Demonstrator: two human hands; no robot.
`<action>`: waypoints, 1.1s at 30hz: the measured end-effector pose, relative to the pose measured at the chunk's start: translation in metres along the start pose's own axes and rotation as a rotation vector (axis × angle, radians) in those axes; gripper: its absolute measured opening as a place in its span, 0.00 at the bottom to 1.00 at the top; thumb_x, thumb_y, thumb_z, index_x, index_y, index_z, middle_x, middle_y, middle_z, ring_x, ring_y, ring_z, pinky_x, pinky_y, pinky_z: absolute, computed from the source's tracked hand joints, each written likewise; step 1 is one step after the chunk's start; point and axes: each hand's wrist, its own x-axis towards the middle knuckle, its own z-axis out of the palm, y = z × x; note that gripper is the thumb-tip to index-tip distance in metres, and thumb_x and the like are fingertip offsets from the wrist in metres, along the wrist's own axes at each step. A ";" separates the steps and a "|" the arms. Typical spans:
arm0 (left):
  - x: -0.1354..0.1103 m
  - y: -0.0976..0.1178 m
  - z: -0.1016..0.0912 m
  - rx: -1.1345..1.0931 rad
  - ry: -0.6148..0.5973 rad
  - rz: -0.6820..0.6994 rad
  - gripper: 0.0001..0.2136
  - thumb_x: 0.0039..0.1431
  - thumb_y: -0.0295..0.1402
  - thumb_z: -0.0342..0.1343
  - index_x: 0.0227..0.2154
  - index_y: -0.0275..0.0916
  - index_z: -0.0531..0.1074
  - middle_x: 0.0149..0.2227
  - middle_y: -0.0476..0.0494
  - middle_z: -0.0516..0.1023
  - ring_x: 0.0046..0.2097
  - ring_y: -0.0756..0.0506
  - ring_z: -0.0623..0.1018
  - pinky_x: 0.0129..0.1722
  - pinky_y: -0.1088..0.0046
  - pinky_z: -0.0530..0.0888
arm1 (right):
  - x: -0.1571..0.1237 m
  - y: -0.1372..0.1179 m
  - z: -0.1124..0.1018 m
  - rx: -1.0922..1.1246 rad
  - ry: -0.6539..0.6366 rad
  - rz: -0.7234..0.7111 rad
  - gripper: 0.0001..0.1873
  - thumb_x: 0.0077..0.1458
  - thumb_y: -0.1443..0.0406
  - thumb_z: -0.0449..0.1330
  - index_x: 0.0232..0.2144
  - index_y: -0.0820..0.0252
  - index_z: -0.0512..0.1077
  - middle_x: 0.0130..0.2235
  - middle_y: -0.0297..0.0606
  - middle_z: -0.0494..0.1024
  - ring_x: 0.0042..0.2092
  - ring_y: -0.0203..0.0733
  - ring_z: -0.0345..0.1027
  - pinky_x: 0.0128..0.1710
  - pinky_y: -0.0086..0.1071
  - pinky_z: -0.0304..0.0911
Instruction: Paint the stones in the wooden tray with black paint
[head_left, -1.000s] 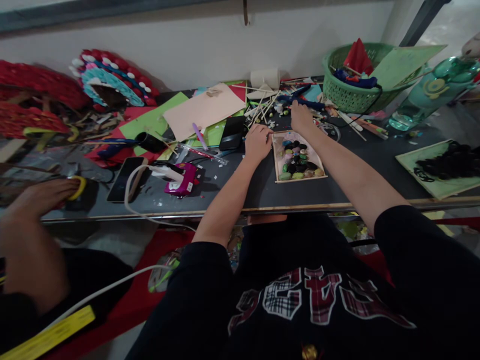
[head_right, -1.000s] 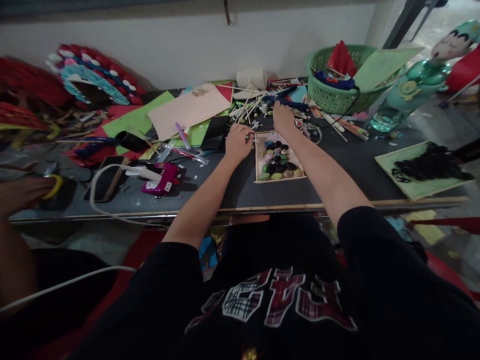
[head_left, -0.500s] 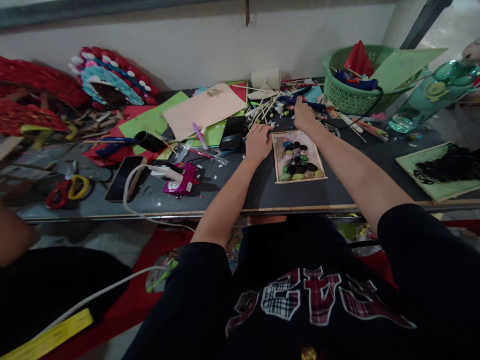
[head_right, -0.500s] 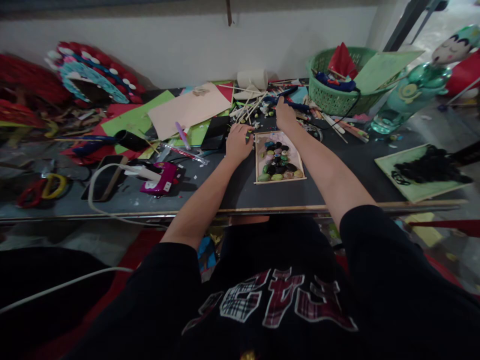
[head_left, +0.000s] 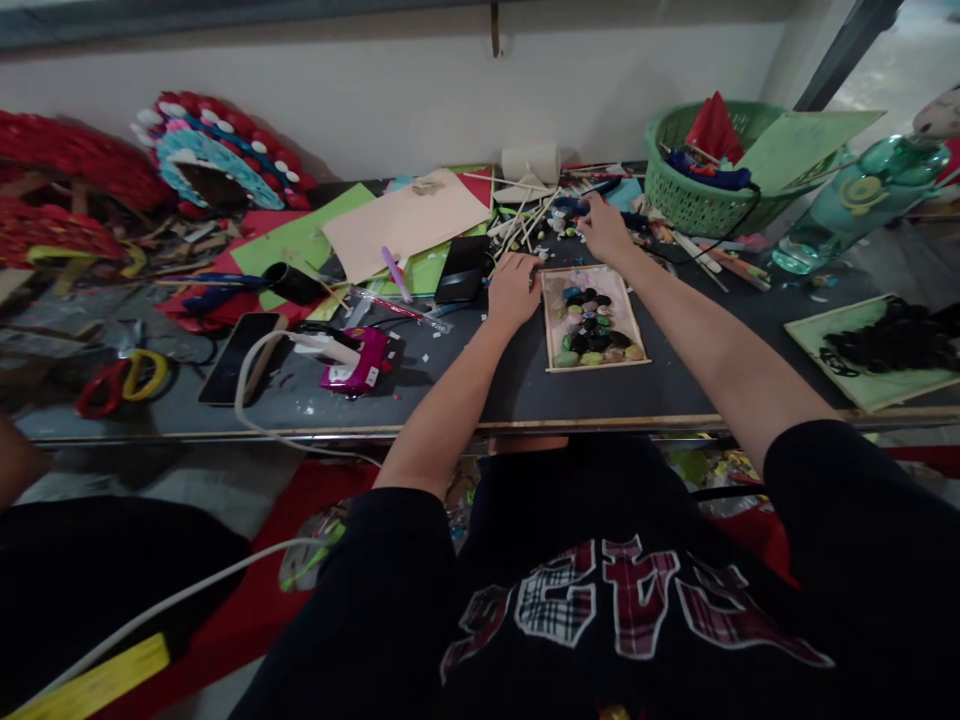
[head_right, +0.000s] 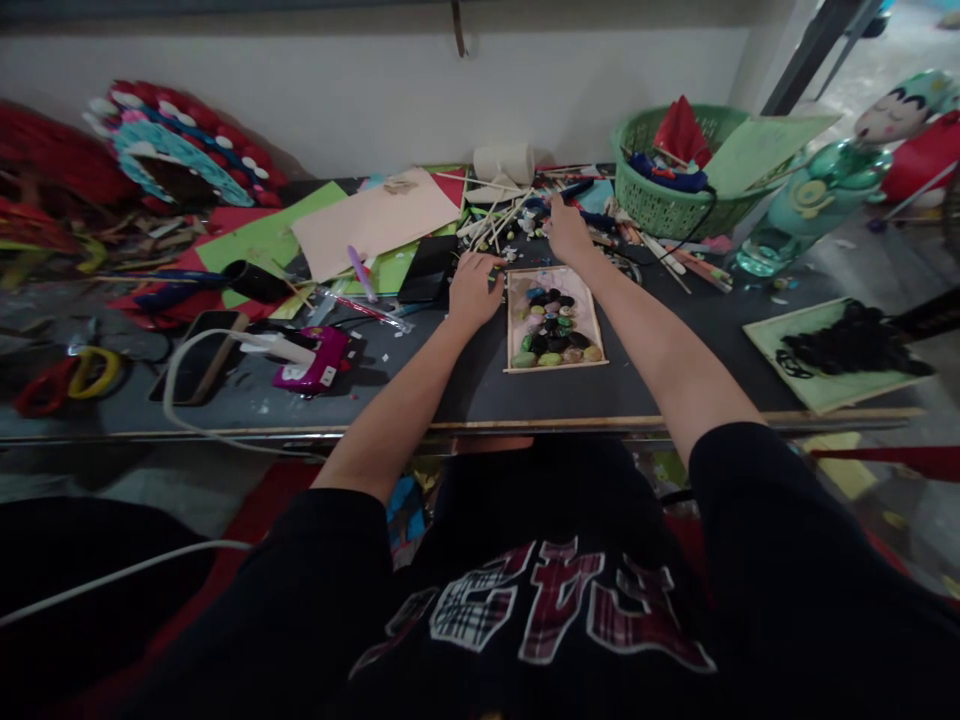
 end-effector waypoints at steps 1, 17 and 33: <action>0.000 0.000 0.000 0.000 -0.005 0.001 0.11 0.63 0.29 0.49 0.44 0.40 0.74 0.50 0.38 0.79 0.57 0.38 0.73 0.62 0.57 0.69 | -0.001 -0.001 -0.003 0.015 -0.024 -0.007 0.24 0.65 0.67 0.51 0.62 0.66 0.63 0.50 0.47 0.81 0.53 0.48 0.74 0.58 0.41 0.64; -0.001 -0.001 0.002 0.000 -0.008 -0.019 0.11 0.63 0.28 0.48 0.43 0.40 0.74 0.49 0.38 0.79 0.57 0.38 0.73 0.62 0.59 0.68 | 0.008 -0.002 -0.023 0.040 -0.105 0.214 0.39 0.68 0.44 0.40 0.41 0.72 0.78 0.39 0.57 0.80 0.50 0.58 0.76 0.53 0.51 0.67; -0.001 0.002 -0.001 0.023 0.012 0.039 0.12 0.63 0.27 0.48 0.45 0.37 0.74 0.48 0.36 0.78 0.55 0.38 0.73 0.61 0.59 0.69 | -0.023 -0.039 -0.027 -0.114 -0.171 0.080 0.24 0.64 0.63 0.52 0.59 0.69 0.66 0.57 0.59 0.75 0.58 0.62 0.71 0.57 0.52 0.66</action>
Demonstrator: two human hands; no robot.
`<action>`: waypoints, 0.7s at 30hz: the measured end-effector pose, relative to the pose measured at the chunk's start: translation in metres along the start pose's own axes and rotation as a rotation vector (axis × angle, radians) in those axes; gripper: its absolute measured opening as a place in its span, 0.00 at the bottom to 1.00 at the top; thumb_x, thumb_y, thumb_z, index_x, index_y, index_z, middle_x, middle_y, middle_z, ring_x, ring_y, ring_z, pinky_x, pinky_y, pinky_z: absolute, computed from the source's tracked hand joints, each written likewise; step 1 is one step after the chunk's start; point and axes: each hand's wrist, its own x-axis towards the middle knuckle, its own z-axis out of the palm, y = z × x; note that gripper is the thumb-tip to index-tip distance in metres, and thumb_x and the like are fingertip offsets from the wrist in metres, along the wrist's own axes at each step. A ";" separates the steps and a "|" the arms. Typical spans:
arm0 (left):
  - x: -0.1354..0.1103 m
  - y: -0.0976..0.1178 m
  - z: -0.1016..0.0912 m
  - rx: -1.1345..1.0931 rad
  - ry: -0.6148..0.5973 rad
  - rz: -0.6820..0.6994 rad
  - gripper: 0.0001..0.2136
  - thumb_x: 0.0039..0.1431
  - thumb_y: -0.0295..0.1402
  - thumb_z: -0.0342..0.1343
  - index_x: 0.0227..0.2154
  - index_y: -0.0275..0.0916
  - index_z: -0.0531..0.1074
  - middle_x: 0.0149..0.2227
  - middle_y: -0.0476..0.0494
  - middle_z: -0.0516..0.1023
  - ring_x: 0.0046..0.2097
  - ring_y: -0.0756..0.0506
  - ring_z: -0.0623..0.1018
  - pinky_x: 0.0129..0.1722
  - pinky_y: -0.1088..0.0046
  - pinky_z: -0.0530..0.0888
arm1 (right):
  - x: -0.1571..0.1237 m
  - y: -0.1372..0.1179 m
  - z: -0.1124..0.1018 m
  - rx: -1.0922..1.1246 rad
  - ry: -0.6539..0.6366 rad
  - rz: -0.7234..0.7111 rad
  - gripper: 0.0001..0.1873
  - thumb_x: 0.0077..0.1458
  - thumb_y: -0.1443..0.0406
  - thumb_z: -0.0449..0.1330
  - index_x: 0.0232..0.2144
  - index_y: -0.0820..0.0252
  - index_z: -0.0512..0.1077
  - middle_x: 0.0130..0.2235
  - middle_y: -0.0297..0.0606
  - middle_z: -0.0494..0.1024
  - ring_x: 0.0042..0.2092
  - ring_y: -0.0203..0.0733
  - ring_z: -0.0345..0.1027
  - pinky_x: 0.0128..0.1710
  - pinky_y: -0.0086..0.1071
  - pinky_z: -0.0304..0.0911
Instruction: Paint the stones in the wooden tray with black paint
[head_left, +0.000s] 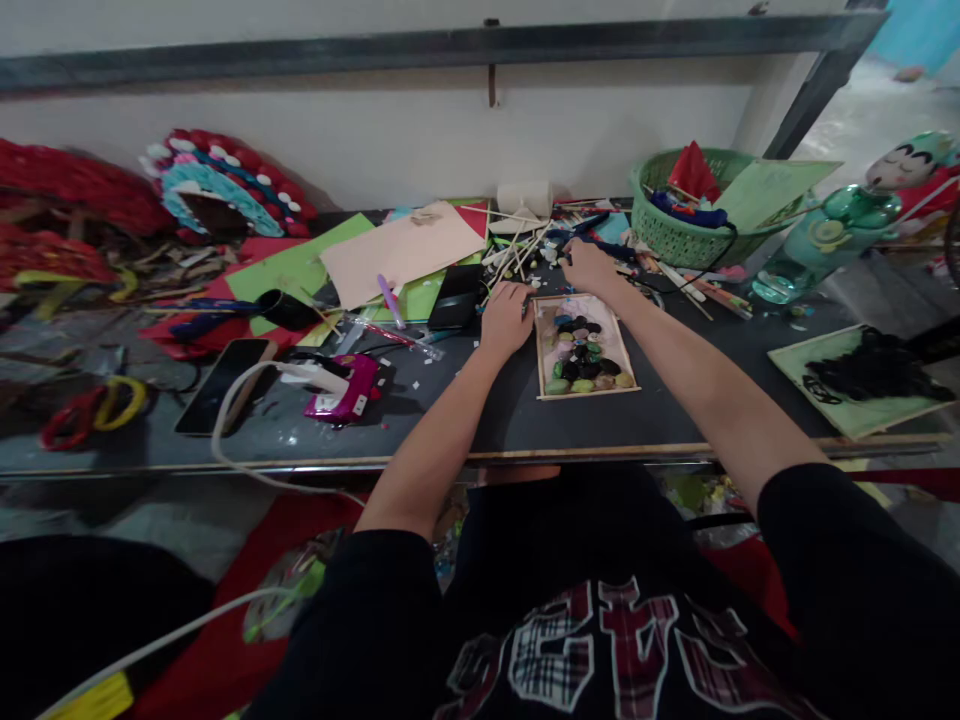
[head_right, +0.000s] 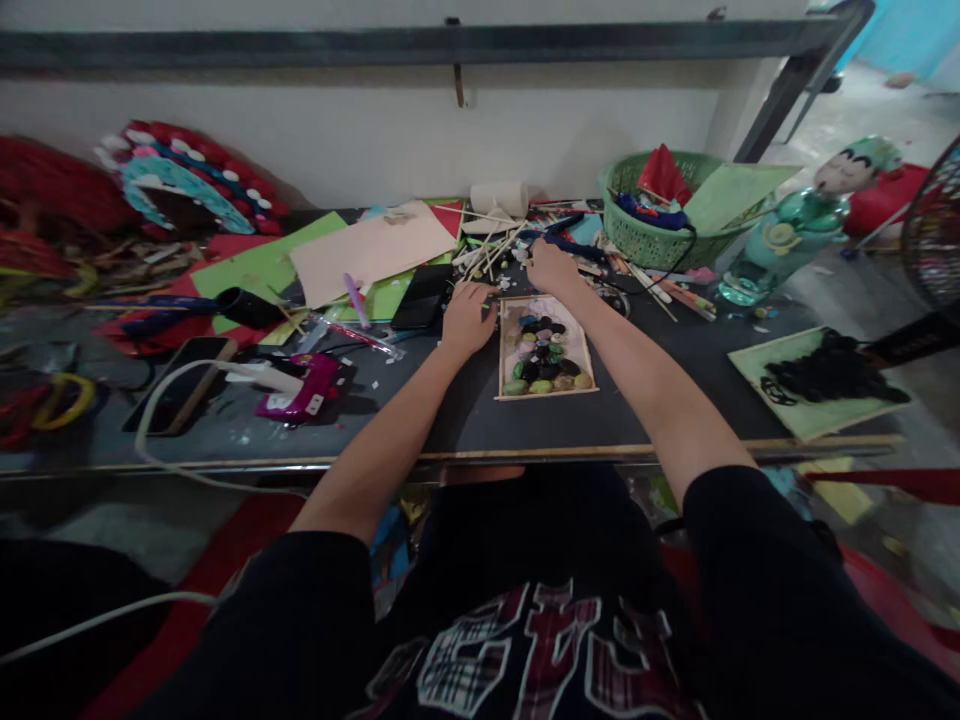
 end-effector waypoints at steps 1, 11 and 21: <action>0.000 0.000 0.000 0.001 0.001 0.006 0.12 0.63 0.27 0.48 0.45 0.37 0.74 0.49 0.36 0.78 0.55 0.38 0.73 0.61 0.58 0.69 | -0.001 -0.001 0.001 0.004 0.006 -0.003 0.24 0.66 0.62 0.50 0.59 0.70 0.66 0.57 0.60 0.75 0.58 0.62 0.71 0.57 0.52 0.66; -0.001 -0.005 0.009 -0.012 0.072 0.124 0.16 0.63 0.29 0.49 0.51 0.38 0.72 0.50 0.37 0.79 0.55 0.38 0.74 0.58 0.58 0.72 | -0.025 0.003 0.000 0.024 -0.040 -0.092 0.44 0.63 0.64 0.53 0.72 0.72 0.37 0.53 0.59 0.78 0.54 0.61 0.73 0.54 0.48 0.67; -0.003 0.006 0.015 -0.110 -0.011 0.508 0.21 0.64 0.27 0.49 0.59 0.38 0.70 0.52 0.34 0.77 0.55 0.39 0.73 0.56 0.55 0.72 | -0.082 0.012 0.011 0.264 -0.006 -0.345 0.52 0.49 0.70 0.57 0.71 0.70 0.37 0.37 0.46 0.81 0.38 0.51 0.75 0.41 0.42 0.68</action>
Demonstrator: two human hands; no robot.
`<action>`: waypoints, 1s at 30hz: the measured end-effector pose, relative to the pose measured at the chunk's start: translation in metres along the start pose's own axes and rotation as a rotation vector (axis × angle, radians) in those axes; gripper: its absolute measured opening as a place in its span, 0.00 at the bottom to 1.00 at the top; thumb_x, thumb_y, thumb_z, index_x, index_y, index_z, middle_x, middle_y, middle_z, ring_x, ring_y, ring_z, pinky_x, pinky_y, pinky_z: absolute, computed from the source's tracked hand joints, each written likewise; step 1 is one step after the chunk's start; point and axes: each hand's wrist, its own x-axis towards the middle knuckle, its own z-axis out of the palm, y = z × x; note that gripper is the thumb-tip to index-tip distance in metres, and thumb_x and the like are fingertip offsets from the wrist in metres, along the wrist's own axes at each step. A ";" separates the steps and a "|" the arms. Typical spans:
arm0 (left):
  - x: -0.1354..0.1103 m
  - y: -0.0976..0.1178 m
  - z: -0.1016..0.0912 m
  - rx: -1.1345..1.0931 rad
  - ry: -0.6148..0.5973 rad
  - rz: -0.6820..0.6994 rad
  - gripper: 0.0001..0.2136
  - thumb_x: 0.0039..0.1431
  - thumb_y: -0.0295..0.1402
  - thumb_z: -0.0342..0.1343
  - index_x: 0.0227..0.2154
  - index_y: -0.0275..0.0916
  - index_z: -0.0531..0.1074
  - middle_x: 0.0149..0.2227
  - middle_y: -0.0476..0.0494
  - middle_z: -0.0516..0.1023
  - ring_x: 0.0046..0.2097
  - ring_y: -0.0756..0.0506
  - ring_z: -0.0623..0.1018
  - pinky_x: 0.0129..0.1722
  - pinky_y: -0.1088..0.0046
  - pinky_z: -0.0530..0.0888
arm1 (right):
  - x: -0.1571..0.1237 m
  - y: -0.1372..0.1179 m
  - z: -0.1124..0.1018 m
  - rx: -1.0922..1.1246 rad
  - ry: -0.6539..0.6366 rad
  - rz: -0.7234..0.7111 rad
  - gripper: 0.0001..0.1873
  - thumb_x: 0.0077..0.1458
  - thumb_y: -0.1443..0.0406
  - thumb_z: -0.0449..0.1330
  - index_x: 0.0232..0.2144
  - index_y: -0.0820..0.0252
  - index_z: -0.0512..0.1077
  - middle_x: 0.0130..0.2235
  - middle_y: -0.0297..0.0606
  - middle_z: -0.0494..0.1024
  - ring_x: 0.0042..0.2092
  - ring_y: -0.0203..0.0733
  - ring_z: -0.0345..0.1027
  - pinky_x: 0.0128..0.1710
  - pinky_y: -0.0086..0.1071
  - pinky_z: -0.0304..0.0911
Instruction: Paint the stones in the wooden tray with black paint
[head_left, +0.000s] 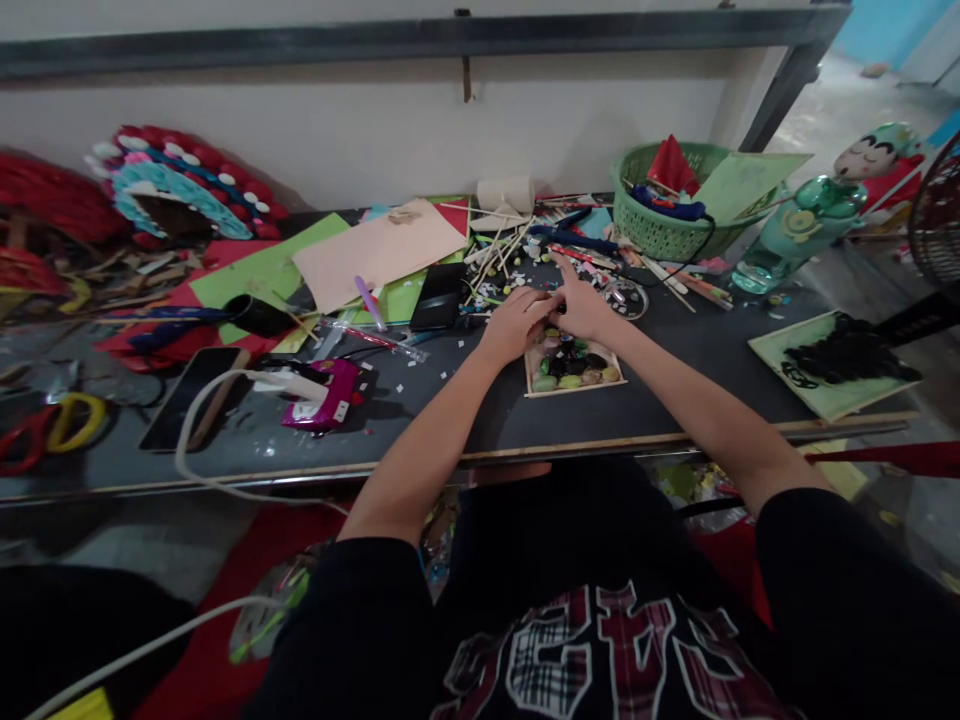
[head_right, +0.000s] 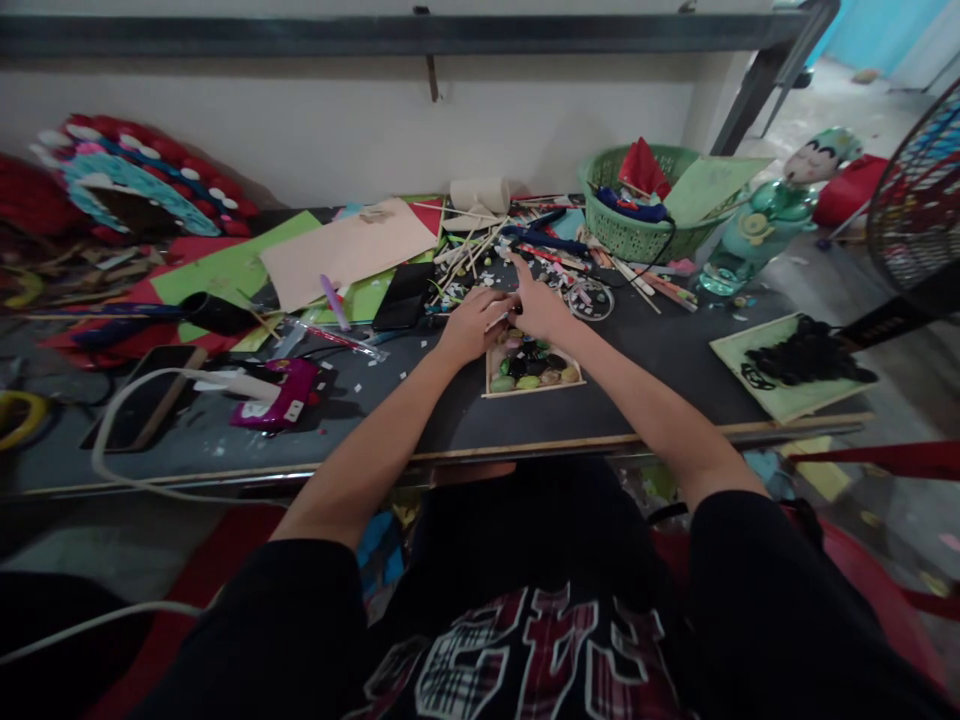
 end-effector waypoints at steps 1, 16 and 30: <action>0.001 0.001 0.001 -0.003 0.008 0.014 0.20 0.65 0.27 0.49 0.59 0.38 0.70 0.52 0.34 0.77 0.54 0.39 0.73 0.55 0.56 0.73 | -0.003 0.003 0.000 0.021 0.006 -0.008 0.52 0.49 0.70 0.57 0.71 0.70 0.37 0.36 0.45 0.81 0.36 0.49 0.74 0.40 0.40 0.68; 0.006 0.018 0.008 -0.024 -0.025 0.057 0.13 0.68 0.28 0.46 0.47 0.37 0.75 0.45 0.37 0.80 0.50 0.41 0.77 0.51 0.59 0.75 | -0.024 -0.002 0.006 -0.133 -0.035 0.179 0.52 0.51 0.71 0.58 0.73 0.66 0.40 0.40 0.48 0.82 0.40 0.53 0.76 0.42 0.43 0.68; 0.004 0.019 0.005 -0.044 -0.052 -0.067 0.16 0.72 0.36 0.44 0.54 0.39 0.73 0.50 0.36 0.80 0.54 0.40 0.76 0.55 0.60 0.73 | -0.024 0.012 0.017 0.030 0.041 0.068 0.49 0.50 0.70 0.57 0.71 0.67 0.44 0.39 0.44 0.81 0.40 0.51 0.75 0.44 0.42 0.68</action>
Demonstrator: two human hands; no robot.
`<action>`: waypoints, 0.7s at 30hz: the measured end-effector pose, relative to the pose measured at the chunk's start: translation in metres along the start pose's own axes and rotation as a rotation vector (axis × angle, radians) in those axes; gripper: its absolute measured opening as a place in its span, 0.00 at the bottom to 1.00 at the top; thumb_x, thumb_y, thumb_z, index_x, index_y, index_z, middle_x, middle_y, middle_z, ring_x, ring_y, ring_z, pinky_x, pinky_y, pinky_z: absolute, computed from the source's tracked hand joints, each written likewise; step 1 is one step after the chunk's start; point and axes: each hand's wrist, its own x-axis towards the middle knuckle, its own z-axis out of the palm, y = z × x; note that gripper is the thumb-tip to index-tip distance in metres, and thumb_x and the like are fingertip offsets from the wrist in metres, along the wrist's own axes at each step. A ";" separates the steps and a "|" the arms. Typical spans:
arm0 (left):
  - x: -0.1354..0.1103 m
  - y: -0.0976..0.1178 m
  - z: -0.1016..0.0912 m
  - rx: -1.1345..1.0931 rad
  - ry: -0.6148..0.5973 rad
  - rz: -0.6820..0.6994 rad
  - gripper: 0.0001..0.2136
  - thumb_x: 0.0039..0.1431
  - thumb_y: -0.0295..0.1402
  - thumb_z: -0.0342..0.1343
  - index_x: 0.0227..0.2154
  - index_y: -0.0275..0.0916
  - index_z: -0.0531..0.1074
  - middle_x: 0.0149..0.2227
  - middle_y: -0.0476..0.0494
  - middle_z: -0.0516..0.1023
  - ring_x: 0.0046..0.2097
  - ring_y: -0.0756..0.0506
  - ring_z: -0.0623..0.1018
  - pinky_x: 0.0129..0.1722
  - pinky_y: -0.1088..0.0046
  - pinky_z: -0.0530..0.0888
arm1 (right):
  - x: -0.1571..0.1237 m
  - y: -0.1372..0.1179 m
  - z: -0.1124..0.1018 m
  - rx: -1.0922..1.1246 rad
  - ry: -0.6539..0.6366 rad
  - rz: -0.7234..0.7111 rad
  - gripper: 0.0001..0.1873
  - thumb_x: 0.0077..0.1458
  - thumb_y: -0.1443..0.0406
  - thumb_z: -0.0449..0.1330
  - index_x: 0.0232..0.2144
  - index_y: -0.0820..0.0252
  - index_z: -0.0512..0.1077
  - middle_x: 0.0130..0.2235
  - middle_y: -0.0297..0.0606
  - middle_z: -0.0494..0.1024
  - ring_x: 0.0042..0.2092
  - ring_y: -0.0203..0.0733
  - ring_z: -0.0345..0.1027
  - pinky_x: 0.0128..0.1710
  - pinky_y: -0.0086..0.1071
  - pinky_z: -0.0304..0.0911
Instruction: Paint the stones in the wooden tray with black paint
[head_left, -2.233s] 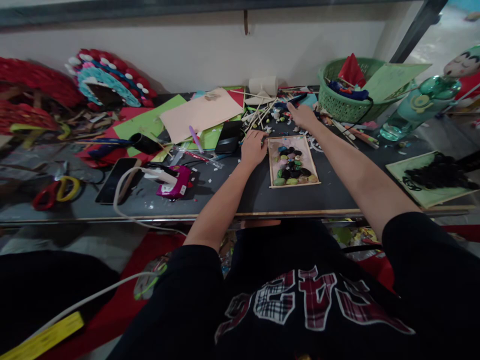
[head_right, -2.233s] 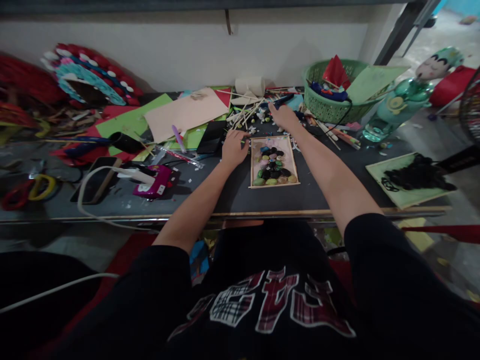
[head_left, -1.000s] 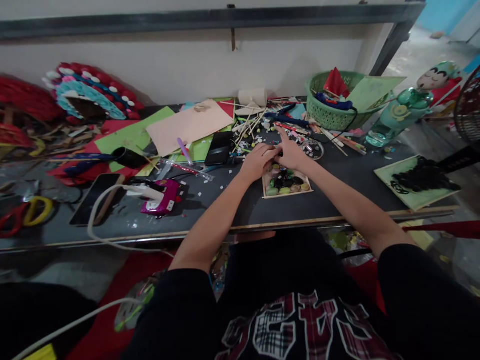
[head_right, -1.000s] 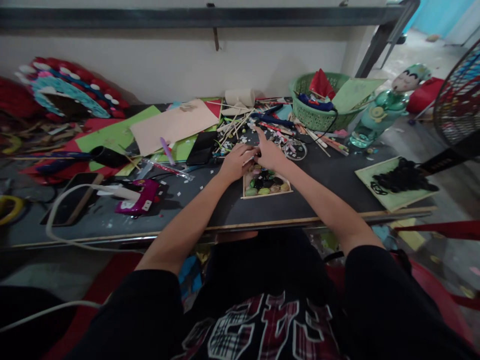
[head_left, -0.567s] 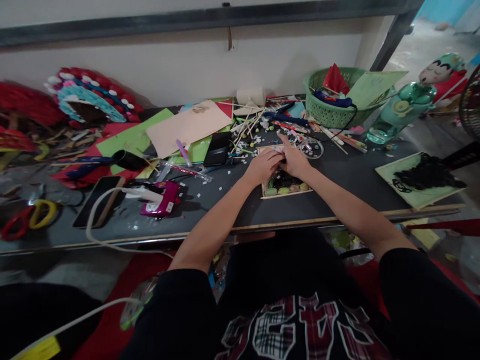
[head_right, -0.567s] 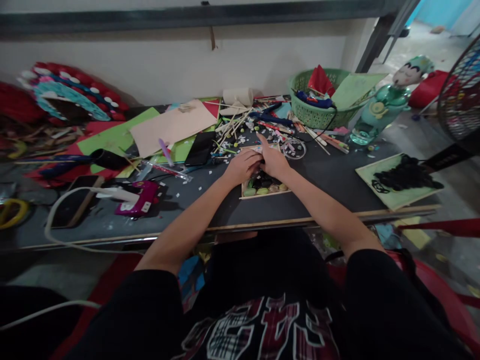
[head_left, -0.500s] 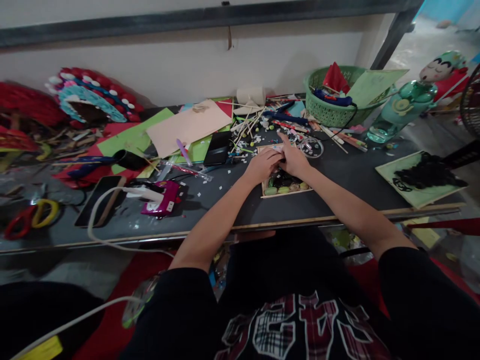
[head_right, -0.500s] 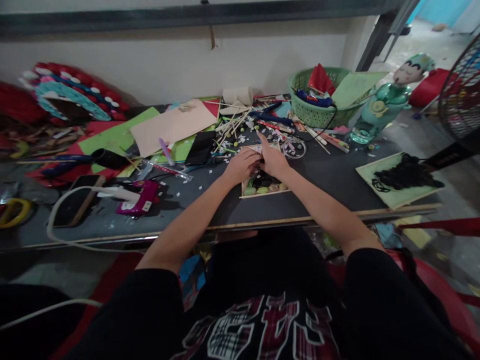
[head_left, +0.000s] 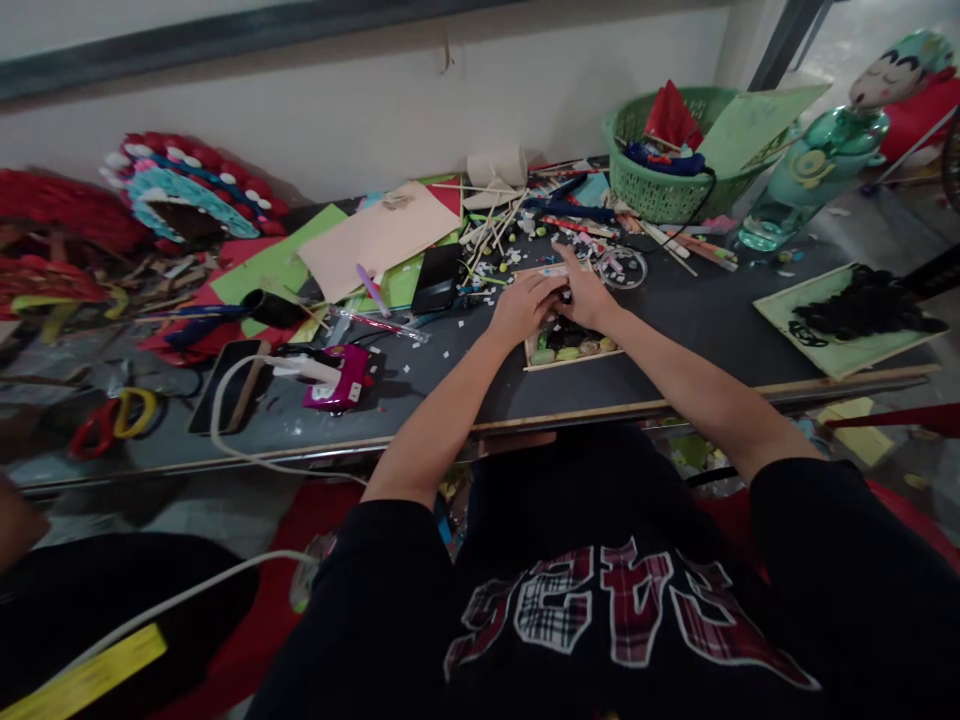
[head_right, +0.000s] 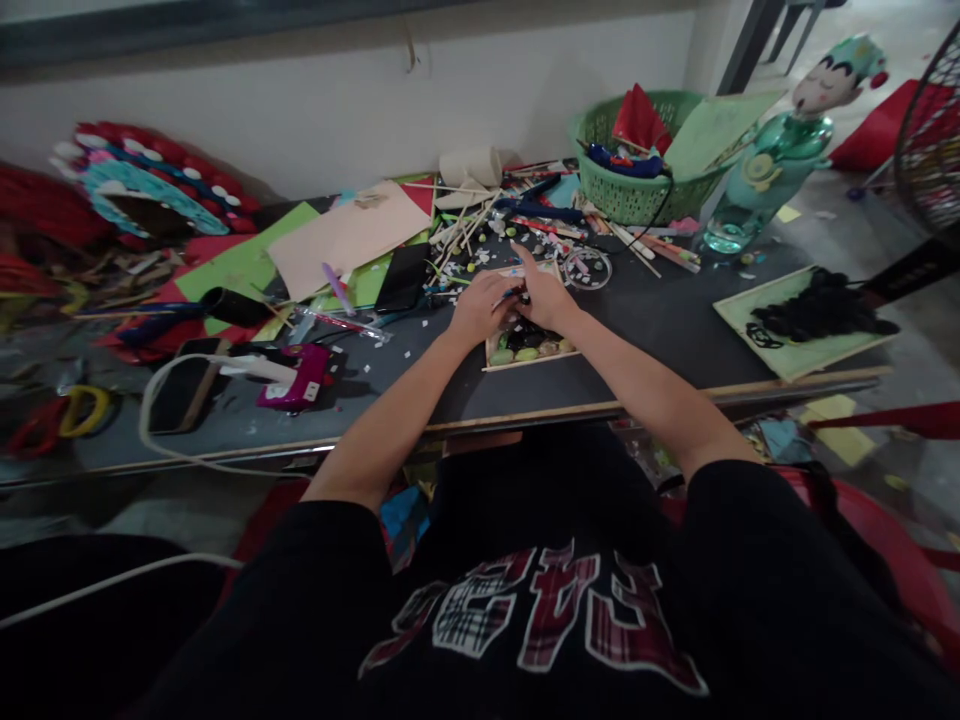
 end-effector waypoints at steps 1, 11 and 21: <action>0.000 0.000 0.001 0.003 -0.008 0.000 0.16 0.72 0.35 0.45 0.54 0.40 0.73 0.50 0.37 0.80 0.54 0.41 0.76 0.55 0.59 0.73 | 0.000 0.001 0.001 0.013 0.005 -0.006 0.49 0.49 0.70 0.58 0.71 0.67 0.44 0.38 0.43 0.81 0.39 0.50 0.75 0.44 0.42 0.68; 0.001 0.002 -0.001 0.019 0.008 0.042 0.16 0.72 0.36 0.43 0.41 0.41 0.77 0.44 0.38 0.80 0.51 0.41 0.75 0.52 0.61 0.72 | -0.001 0.000 0.002 0.103 -0.046 -0.104 0.51 0.47 0.67 0.58 0.71 0.67 0.44 0.36 0.38 0.80 0.35 0.45 0.73 0.39 0.35 0.65; -0.007 -0.030 -0.014 0.123 0.249 -0.363 0.17 0.69 0.46 0.47 0.37 0.41 0.77 0.40 0.39 0.81 0.47 0.39 0.77 0.55 0.56 0.72 | 0.000 0.003 0.006 0.026 -0.013 -0.074 0.44 0.55 0.66 0.56 0.71 0.65 0.47 0.29 0.34 0.76 0.30 0.41 0.67 0.37 0.34 0.63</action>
